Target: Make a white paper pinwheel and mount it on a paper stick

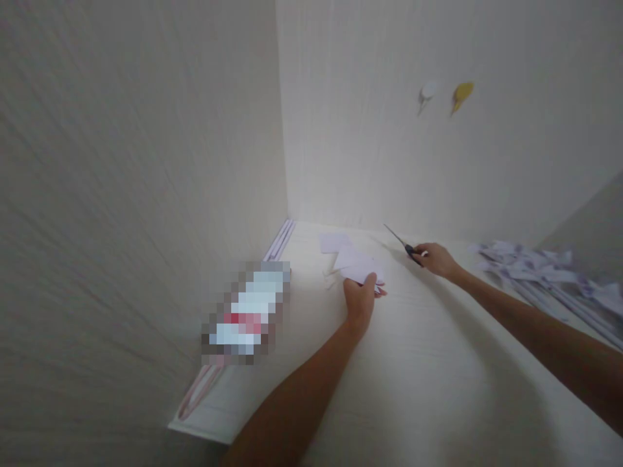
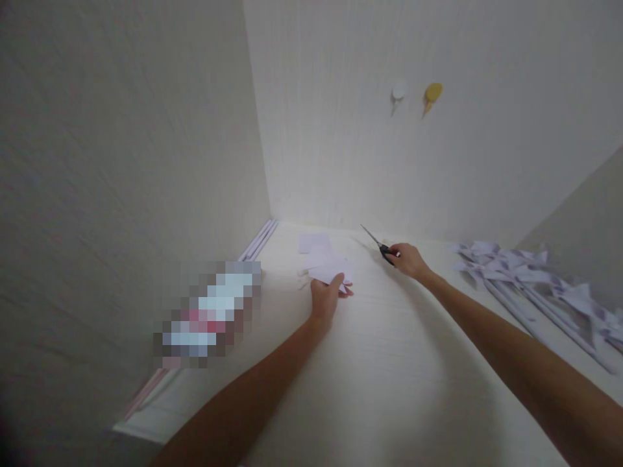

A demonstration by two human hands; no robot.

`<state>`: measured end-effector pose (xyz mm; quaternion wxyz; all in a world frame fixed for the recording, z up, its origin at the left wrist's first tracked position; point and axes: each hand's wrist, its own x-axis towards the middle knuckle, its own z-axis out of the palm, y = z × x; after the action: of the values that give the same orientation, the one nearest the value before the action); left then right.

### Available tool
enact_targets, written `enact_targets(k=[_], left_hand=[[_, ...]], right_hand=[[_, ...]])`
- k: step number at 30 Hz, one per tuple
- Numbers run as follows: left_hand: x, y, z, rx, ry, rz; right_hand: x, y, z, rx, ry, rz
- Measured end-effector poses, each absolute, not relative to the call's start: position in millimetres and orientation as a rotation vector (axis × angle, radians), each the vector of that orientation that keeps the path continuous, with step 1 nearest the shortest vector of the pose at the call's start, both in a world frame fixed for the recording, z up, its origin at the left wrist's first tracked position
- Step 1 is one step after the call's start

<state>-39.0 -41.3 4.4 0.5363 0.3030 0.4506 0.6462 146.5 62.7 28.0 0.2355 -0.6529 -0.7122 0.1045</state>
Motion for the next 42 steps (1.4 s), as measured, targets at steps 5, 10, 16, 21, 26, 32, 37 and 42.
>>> enact_targets(k=[5,10,16,21,26,32,37,42], left_hand=[[-37,-40,3,0.764,1.087,1.468],[-36,-41,2,0.77,1.09,1.432],[-36,-40,4,0.752,1.116,1.421],[-35,-39,2,0.772,1.112,1.414],[-36,-40,2,0.776,1.118,1.416],[-36,-40,2,0.784,1.113,1.424],[-36,-40,4,0.77,1.13,1.407],[-37,-41,6,0.757,1.14,1.405]], right_hand=[[143,94,16,-1.811,-1.886,0.146],[138,112,1,-1.81,-1.867,0.127],[131,121,-11,-1.795,-1.867,0.091],[130,119,-12,-1.812,-1.858,0.102],[129,118,-13,-1.837,-1.86,0.099],[128,118,-15,-1.835,-1.847,0.091],[128,119,-18,-1.832,-1.836,0.096],[127,118,-17,-1.821,-1.825,0.126]])
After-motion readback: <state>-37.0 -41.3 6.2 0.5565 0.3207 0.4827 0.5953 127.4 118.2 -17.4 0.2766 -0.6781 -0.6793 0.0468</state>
